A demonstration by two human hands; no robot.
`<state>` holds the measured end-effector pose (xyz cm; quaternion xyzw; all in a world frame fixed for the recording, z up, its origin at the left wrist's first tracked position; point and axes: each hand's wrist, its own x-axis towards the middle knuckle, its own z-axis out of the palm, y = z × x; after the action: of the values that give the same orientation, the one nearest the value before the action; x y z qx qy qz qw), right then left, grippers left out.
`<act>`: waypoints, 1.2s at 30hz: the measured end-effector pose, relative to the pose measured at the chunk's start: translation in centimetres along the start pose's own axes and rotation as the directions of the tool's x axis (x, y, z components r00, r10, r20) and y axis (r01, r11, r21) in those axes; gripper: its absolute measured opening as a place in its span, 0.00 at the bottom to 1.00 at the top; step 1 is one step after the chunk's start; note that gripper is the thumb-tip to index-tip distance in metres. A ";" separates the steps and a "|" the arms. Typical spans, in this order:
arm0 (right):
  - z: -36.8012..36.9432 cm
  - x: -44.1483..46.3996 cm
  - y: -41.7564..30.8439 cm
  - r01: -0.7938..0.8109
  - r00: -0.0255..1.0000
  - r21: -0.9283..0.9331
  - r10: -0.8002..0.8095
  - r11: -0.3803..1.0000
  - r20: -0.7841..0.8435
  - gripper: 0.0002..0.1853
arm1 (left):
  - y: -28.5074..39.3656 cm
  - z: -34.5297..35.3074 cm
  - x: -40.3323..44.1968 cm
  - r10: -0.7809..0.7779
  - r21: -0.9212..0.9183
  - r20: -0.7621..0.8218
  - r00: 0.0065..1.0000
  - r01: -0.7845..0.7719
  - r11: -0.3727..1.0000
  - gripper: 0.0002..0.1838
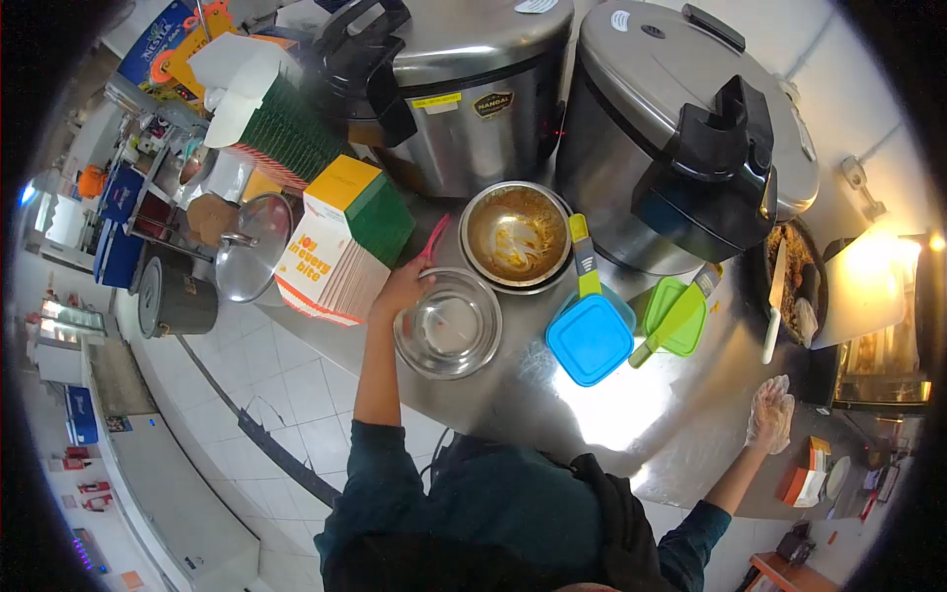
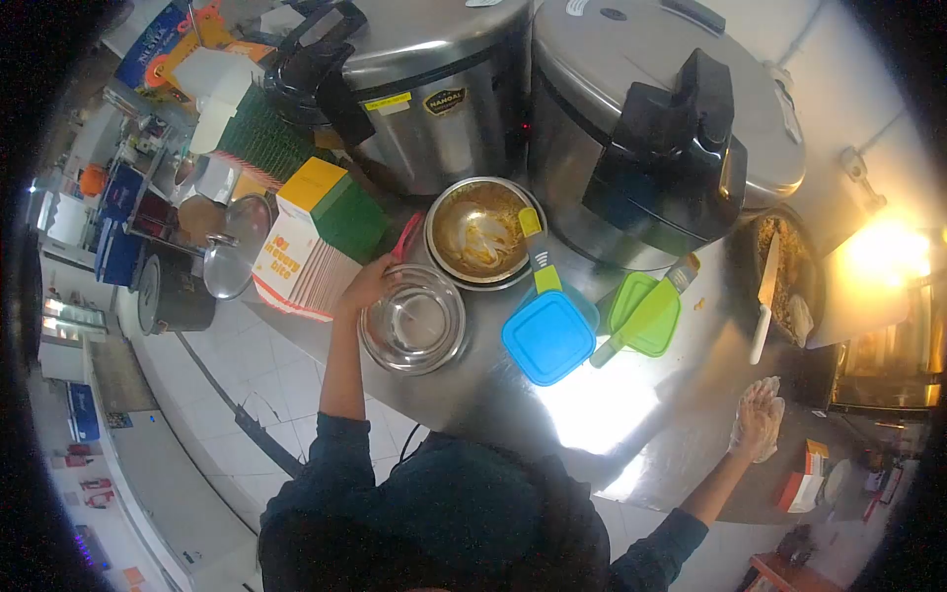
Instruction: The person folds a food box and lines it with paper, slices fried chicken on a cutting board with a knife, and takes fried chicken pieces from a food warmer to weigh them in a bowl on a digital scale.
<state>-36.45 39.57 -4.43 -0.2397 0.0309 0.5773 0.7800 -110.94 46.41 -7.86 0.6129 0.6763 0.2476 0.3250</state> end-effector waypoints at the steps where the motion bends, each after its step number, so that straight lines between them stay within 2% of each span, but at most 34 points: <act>1: 0.1 0.1 -0.1 0.012 0.999 0.014 -0.011 1.000 -0.045 0.22 | 1.5 -0.6 0.8 0.012 -0.024 -0.033 0.999 -0.012 1.000 0.12; 2: 0.1 0.2 -0.2 0.025 0.996 0.028 -0.023 0.999 -0.091 0.22 | 3.2 -1.0 1.8 0.023 -0.047 -0.065 0.998 -0.026 0.999 0.13; 3: 0.1 -0.1 -0.2 0.009 0.999 0.035 -0.007 0.999 -0.045 0.22 | 5.0 -1.3 2.9 0.033 -0.069 -0.096 0.995 -0.040 0.997 0.13; 5: 0.1 -1.3 0.2 -0.024 0.999 0.045 0.022 0.999 0.043 0.22 | 7.3 -0.8 5.7 0.162 -0.056 -0.284 0.945 -0.185 0.981 0.15; 8: 3.5 -3.8 2.4 0.112 0.974 -0.048 -0.119 0.993 -0.194 0.21 | 9.3 0.6 9.5 0.072 0.205 -0.154 0.985 -0.040 0.978 0.15; 10: 0.5 -3.5 0.9 -0.050 0.998 0.010 0.049 0.999 0.038 0.21 | 9.4 1.6 10.7 0.070 0.278 -0.237 0.969 -0.001 0.961 0.15; 11: -1.3 -3.2 0.1 -0.133 0.979 0.025 0.127 0.991 0.158 0.21 | 9.6 1.9 11.2 0.073 0.313 -0.279 0.957 0.019 0.949 0.15; 13: -2.8 -3.2 -0.4 0.036 0.994 0.002 -0.036 0.999 -0.103 0.21 | 10.4 2.1 11.1 0.020 0.357 -0.248 0.969 0.073 0.931 0.13; 14: -3.4 -3.2 -0.7 0.115 0.965 -0.023 -0.117 0.993 -0.232 0.21 | 10.6 2.1 10.9 -0.009 0.381 -0.233 0.972 0.100 0.919 0.13; 17: -2.2 -5.2 0.5 0.222 0.949 -0.005 -0.217 0.975 -0.227 0.20 | 10.8 1.8 10.0 0.052 0.305 -0.209 0.977 0.014 0.952 0.13; 20: -1.5 -6.2 1.1 0.249 0.934 0.067 -0.221 0.966 -0.282 0.20 | 11.8 0.5 7.3 0.055 0.159 -0.247 0.967 -0.015 0.987 0.15; 23: 0.8 -8.2 2.6 0.274 0.931 0.047 -0.252 0.961 -0.263 0.21 | 11.4 -1.3 4.5 0.247 0.068 -0.384 0.889 -0.240 0.968 0.11; 25: 1.4 -8.5 2.9 0.304 0.914 0.047 -0.278 0.951 -0.295 0.22 | 11.1 -2.3 2.4 0.108 -0.230 -0.438 0.892 -0.228 0.946 0.10; 27: 0.2 -7.5 2.5 0.312 0.916 0.062 -0.283 0.948 -0.283 0.23 | 12.1 -3.6 0.4 -0.050 -0.527 -0.418 0.907 -0.197 0.827 0.09; 29: -3.0 -5.9 0.8 0.293 0.941 0.079 -0.273 0.953 -0.201 0.23 | 15.1 -5.2 -2.2 -0.189 -0.787 -0.315 0.930 -0.145 0.600 0.09; 30: -2.9 -5.6 1.0 0.281 0.944 0.150 -0.245 0.948 -0.219 0.23 | 15.5 -5.8 -2.9 -0.204 -0.789 -0.312 0.928 -0.133 0.600 0.10; 32: -2.7 -5.4 1.3 0.264 0.948 0.293 -0.192 0.919 -0.252 0.22 | 15.5 -6.3 -3.5 -0.199 -0.854 -0.295 0.935 -0.164 0.494 0.11; 36: -4.4 -4.5 0.8 0.187 0.968 0.250 -0.134 0.950 -0.214 0.21 | 16.0 -6.7 -4.6 -0.123 -0.913 -0.264 0.957 -0.207 0.352 0.11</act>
<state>-37.67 33.94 -7.10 -0.1889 0.1649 0.4759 0.8430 -105.10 44.34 8.98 0.2928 0.4379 0.6823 0.5069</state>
